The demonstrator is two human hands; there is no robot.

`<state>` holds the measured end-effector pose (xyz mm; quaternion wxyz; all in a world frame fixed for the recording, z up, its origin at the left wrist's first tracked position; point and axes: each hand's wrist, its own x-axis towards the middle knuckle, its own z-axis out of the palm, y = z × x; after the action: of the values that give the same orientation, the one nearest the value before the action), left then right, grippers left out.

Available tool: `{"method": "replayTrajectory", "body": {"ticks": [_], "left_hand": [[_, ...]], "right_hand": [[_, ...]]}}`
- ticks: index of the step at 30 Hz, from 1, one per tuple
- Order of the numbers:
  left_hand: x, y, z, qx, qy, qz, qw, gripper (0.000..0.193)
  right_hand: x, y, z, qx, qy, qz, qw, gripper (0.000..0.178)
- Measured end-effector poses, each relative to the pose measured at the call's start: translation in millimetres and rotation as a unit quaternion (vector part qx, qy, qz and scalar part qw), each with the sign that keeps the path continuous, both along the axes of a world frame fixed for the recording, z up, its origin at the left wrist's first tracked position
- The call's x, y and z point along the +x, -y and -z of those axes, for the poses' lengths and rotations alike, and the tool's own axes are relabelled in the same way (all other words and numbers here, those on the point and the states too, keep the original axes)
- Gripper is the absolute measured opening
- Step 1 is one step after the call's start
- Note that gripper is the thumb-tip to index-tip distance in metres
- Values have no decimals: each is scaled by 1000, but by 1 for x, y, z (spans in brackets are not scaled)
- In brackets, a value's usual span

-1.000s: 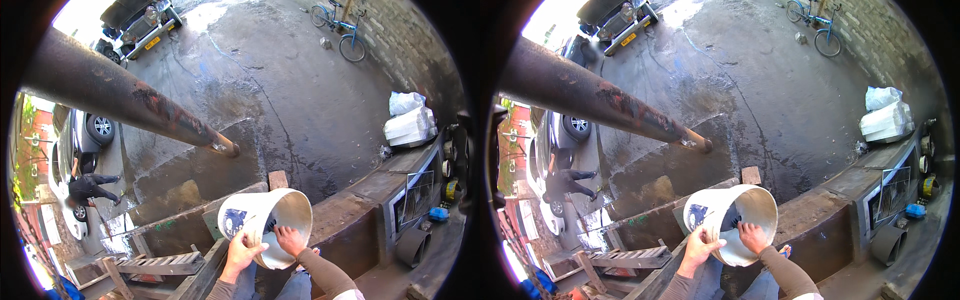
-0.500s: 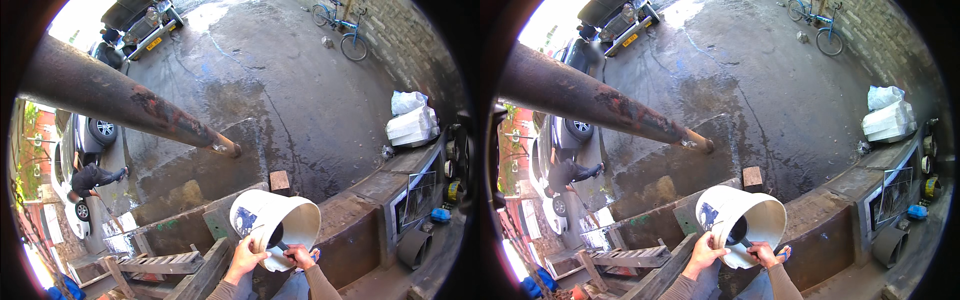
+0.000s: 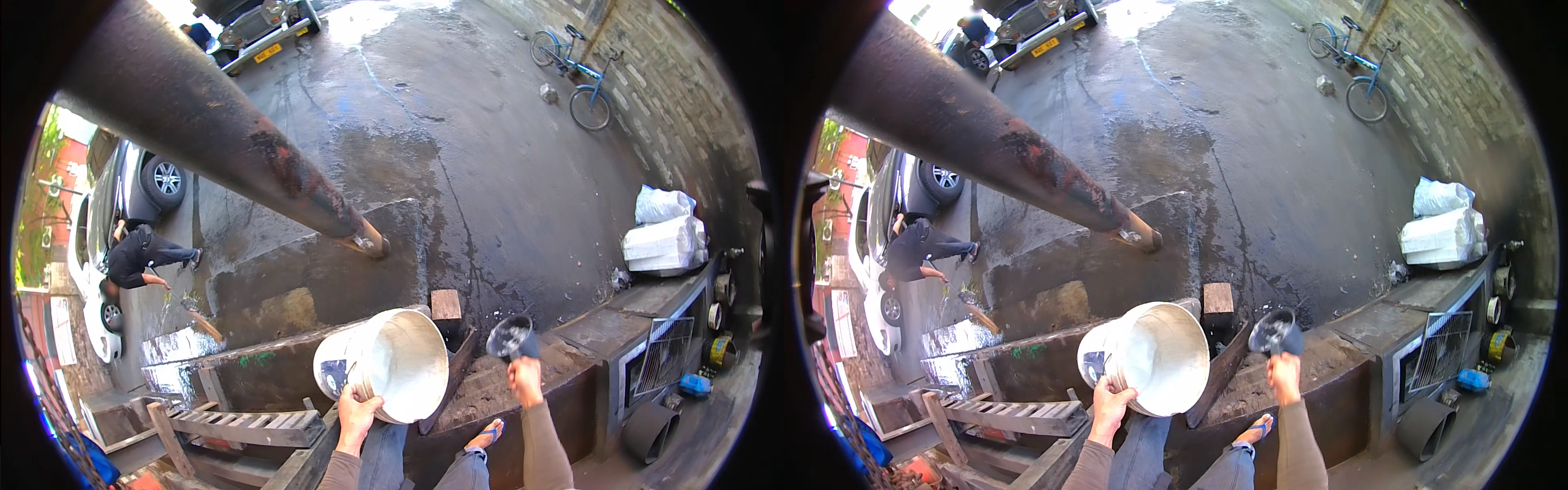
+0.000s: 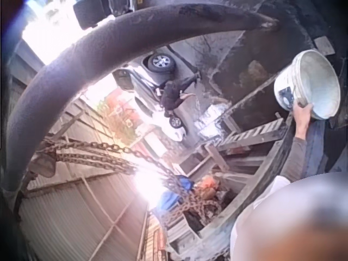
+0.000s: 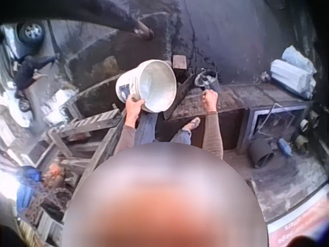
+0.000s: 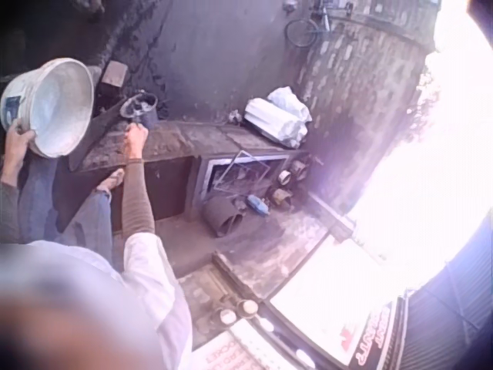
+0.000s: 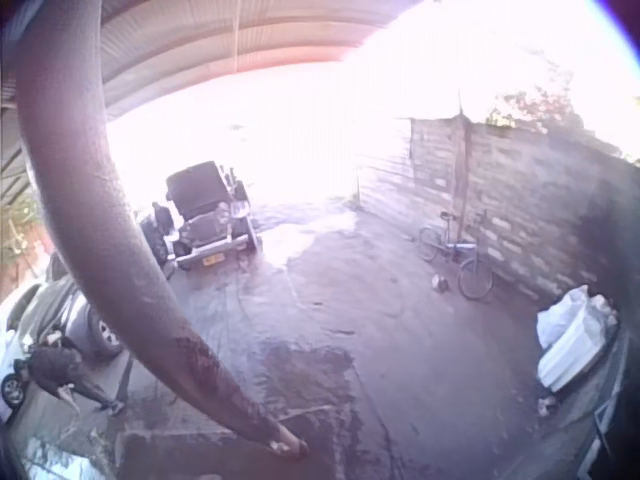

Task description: The person sweeps a wet concrete floor and steps with a broom, then scoops water from a bucket with a ladle and pours it onto the floor to rinse the area. They walk through a workshop and a small tiled room, refill the bucket at a tap, and return to continue pouring water on the floor while another person sweeps nearby.

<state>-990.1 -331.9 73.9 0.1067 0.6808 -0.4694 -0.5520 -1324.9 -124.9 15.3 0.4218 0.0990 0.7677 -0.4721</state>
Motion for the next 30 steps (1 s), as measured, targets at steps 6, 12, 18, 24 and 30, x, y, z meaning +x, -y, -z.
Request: {"method": "replayTrajectory", "body": {"ticks": [6, 12, 18, 24, 30], "left_hand": [[35, 26, -15, 24, -44, -76, 996, 34], [49, 29, -16, 60, -81, -112, 989, 35], [41, 28, -13, 64, -77, -91, 991, 34], [18, 17, -18, 75, -90, -69, 991, 33], [-18, 0, -22, 60, -56, -6, 997, 36]], "right_hand": [[-65, 186, 37, -84, -37, 26, 995, 30], [-109, 340, -49, -245, 0, 152, 958, 20], [-129, 335, -102, -325, 83, 166, 927, 8], [-77, 205, -100, -374, 118, 41, 919, 24], [13, 54, -111, -123, 136, -77, 980, 33]]}}
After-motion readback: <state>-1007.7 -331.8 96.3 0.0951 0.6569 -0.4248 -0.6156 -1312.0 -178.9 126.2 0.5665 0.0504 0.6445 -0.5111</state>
